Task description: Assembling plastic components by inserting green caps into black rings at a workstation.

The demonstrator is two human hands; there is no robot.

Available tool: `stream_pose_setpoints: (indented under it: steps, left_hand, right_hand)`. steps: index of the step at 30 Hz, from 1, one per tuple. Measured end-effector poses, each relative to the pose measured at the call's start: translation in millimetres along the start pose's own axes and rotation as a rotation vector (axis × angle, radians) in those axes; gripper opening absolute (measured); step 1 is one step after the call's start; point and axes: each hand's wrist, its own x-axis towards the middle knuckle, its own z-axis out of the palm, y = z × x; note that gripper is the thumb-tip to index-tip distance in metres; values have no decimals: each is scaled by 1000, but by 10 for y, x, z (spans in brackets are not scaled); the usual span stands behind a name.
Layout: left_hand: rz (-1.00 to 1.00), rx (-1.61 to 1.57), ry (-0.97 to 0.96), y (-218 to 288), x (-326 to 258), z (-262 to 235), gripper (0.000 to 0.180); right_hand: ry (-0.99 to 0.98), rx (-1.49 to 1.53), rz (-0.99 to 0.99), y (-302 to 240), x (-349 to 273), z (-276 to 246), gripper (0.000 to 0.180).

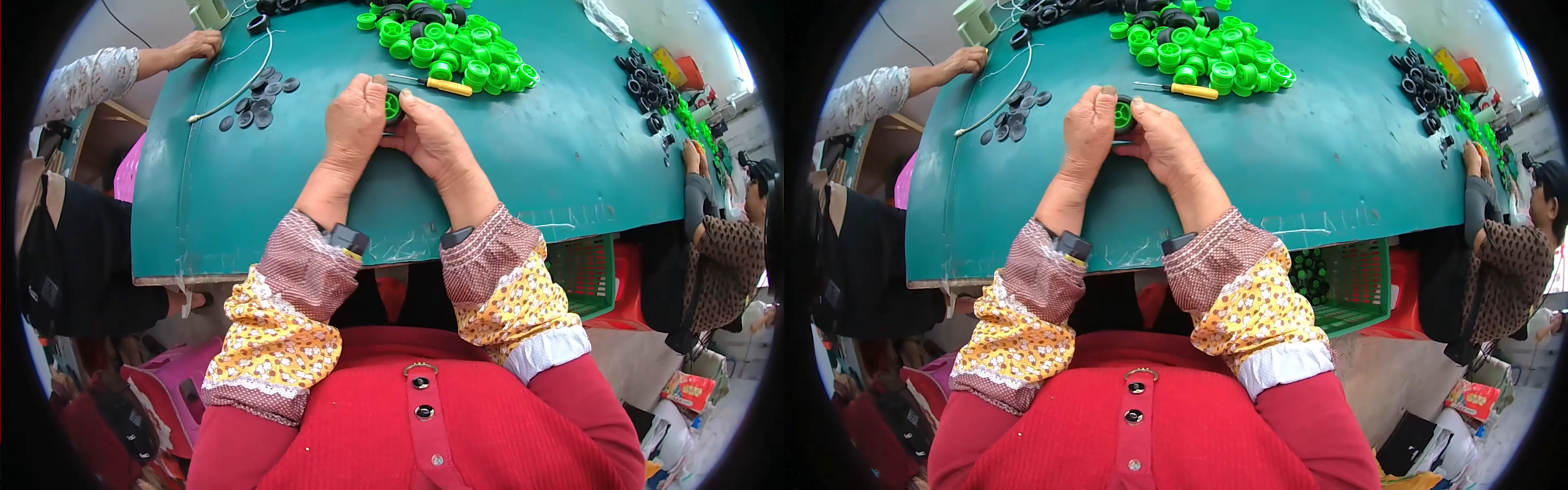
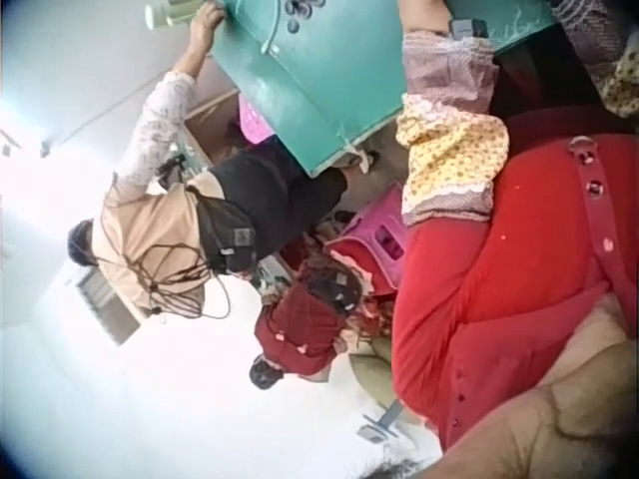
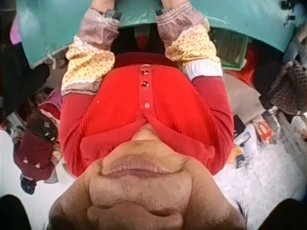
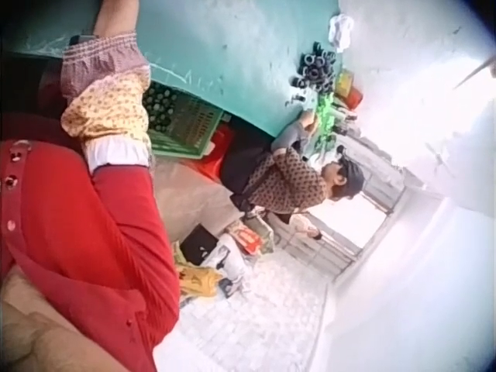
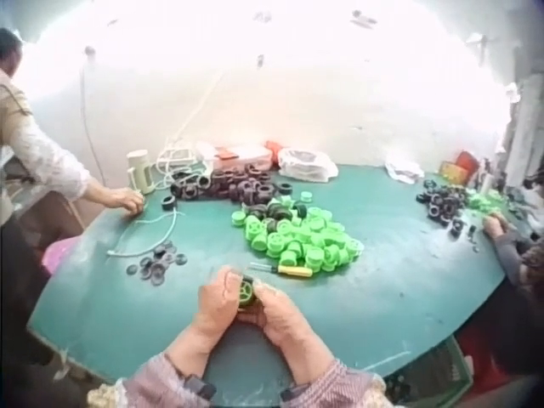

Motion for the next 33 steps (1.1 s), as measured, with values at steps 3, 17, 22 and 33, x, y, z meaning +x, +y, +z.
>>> stream_pose_setpoints:
  steps: [3,17,22,33]
  left_hand:
    - [-119,-321,-227,-121,15,-207,29]
    - [-576,-846,-514,-2,-123,-397,29]
    - [-555,-834,-569,34,-115,-384,27]
    - [-449,-572,-513,146,-145,-379,25]
  right_hand:
    - [-105,-186,81,-30,-5,-41,29]
    - [-38,-232,-174,49,-7,93,33]
    - [-44,-272,-158,55,19,44,36]
    - [17,-182,-57,84,16,46,37]
